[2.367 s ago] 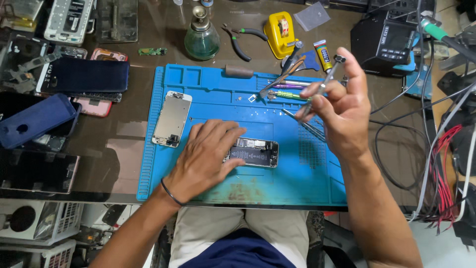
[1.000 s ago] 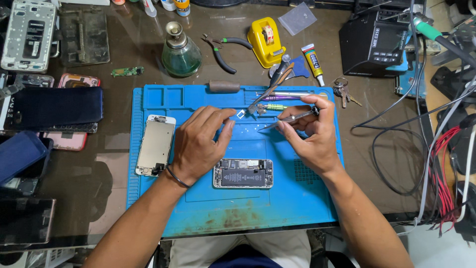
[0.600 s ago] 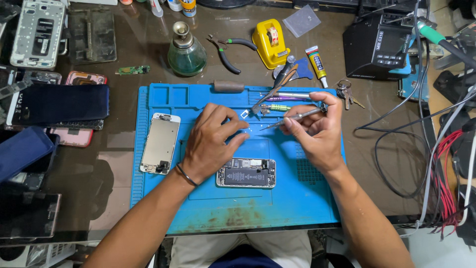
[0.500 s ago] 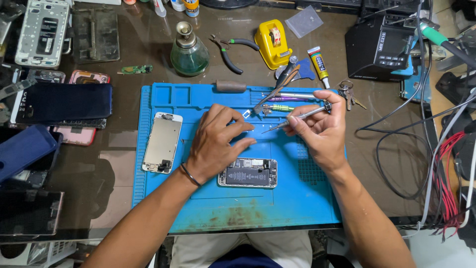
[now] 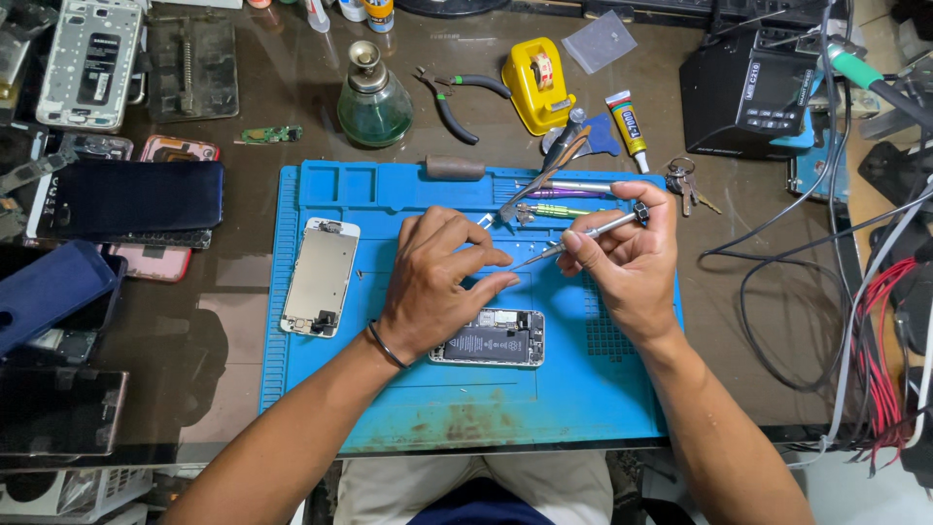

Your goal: The person uses a metal spudger to pry and lift internal components inside a disassembled smartphone on a blue work mat. They repeatedly probe connectors and small parts, occasionally switching to a screwdriver to adjust screws, while other phone parts and tools remain on the cluttered workbench.

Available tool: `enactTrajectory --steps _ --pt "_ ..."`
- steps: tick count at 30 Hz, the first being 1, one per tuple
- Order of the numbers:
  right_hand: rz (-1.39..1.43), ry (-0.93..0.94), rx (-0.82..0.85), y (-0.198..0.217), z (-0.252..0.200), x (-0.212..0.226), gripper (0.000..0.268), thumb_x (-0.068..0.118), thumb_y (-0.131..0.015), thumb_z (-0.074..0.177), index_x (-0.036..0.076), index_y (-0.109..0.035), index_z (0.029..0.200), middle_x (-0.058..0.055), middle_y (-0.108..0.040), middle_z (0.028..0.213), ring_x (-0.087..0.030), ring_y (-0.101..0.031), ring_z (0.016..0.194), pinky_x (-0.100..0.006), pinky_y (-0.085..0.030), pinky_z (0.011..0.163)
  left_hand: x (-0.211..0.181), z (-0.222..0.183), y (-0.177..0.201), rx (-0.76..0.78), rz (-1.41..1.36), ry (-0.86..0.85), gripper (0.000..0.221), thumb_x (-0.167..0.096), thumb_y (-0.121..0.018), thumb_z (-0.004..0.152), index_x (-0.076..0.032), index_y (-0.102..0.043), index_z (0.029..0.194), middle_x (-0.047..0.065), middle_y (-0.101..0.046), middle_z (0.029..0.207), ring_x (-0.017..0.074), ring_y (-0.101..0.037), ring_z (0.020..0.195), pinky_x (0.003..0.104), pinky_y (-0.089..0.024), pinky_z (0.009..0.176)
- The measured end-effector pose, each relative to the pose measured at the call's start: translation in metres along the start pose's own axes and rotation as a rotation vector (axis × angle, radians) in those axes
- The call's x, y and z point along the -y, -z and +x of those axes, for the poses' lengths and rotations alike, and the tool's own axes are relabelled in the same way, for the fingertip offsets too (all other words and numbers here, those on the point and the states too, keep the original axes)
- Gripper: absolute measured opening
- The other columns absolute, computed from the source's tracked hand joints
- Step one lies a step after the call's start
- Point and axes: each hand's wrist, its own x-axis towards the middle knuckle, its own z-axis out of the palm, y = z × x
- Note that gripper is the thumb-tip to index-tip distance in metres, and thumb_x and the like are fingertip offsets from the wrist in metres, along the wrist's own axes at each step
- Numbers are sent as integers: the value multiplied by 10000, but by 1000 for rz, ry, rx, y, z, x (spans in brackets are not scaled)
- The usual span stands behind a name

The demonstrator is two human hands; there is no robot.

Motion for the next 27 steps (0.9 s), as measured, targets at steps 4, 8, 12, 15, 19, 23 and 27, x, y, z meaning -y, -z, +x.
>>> enactTrajectory --steps 4,8,12,15,19,23,27 --pt "-15 21 -1 0 0 -2 597 -10 -716 942 29 -309 1377 -204 -698 882 -214 -716 651 -335 -670 582 -1 0 -1 -9 -6 -2 119 -251 -857 851 -197 -761 895 -37 -598 877 214 -576 982 416 -440 941" --pt "-13 32 -1 0 0 -2 590 -15 -712 944 23 -312 1375 -204 -698 880 -214 -716 652 -332 -666 583 -3 1 -1 -22 -10 -4 95 -229 -843 863 -196 -756 878 -39 -594 868 217 -581 976 415 -438 940" --pt "0 39 2 -1 0 -3 599 -22 -716 937 20 -311 1376 -212 -696 878 -222 -719 650 -336 -667 579 -3 1 -1 -25 -13 -1 92 -204 -845 859 -188 -754 861 -36 -596 859 218 -584 969 421 -438 933" --pt "-4 41 7 -1 0 0 598 -15 -716 938 19 -310 1376 -213 -698 881 -223 -721 656 -339 -667 585 -3 1 -1 -31 -4 -5 97 -205 -843 857 -195 -747 856 -40 -600 863 216 -587 974 417 -437 936" --pt "3 54 23 -1 -1 -1 594 -32 -706 937 24 -307 1373 -218 -697 892 -234 -730 688 -336 -673 605 -2 1 -1 -32 6 -6 92 -186 -836 858 -191 -744 851 -39 -599 858 214 -585 971 418 -430 942" --pt "13 50 27 -6 -2 6 604 -37 -705 930 36 -300 1372 -224 -698 915 -246 -745 730 -334 -684 641 -2 0 -1 -31 15 -1 94 -173 -838 849 -182 -745 843 -32 -606 852 218 -587 964 427 -429 943" --pt "-3 56 36 -5 -2 9 611 -38 -707 926 41 -295 1371 -228 -698 932 -252 -751 754 -342 -690 660 -4 1 1 -31 13 8 90 -164 -838 846 -180 -749 841 -33 -606 848 211 -582 963 426 -425 947"
